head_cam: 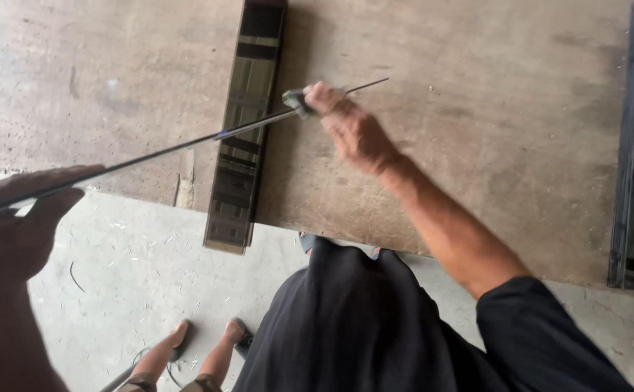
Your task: Sanding the sharp edges of a glass sheet using sandpaper to smooth them
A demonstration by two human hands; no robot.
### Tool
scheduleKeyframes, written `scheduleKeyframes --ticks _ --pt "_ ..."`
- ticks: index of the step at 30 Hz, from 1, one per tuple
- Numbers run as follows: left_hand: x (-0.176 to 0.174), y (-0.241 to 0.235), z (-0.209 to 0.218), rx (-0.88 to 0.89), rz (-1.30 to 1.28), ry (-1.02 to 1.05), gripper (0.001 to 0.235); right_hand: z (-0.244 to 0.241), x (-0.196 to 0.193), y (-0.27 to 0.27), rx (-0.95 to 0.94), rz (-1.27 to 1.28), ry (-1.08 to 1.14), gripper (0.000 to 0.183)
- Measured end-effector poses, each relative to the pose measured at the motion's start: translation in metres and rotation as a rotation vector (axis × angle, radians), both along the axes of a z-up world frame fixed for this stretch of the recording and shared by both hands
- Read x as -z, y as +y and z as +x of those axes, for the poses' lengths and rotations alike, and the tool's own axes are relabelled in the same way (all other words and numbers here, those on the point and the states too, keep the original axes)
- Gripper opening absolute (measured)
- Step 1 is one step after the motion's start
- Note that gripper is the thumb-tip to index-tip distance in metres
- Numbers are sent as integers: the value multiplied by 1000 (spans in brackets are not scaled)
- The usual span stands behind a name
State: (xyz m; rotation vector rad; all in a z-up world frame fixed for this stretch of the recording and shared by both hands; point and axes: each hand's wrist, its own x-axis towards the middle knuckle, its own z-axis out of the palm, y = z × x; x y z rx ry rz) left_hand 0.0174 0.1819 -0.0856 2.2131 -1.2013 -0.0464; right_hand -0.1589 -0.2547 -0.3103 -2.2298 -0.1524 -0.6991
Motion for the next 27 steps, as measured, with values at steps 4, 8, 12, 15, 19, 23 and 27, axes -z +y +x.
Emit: scheduleKeyframes --ticks 4,8,12,15,19,23,27 --pt "-13 -12 -12 115 -65 176 21 -5 31 -49 252 -150 177 34" --pt "-17 -35 -49 -397 -56 383 9 -71 84 -120 479 -386 288 18" --pt "7 -15 -39 -350 -138 538 28 -112 126 -89 557 -539 592 58" --pt "0 -33 -48 -350 -181 498 28 -108 115 -67 561 -382 770 85" --pt "-23 -70 -52 -207 -123 415 37 -88 43 -40 616 -389 334 132" --pt "-21 -77 -33 -150 -109 482 49 -97 -28 -48 549 -458 190 152" --pt "32 -65 64 326 -71 750 85 -158 -78 -74 572 -630 241 154"
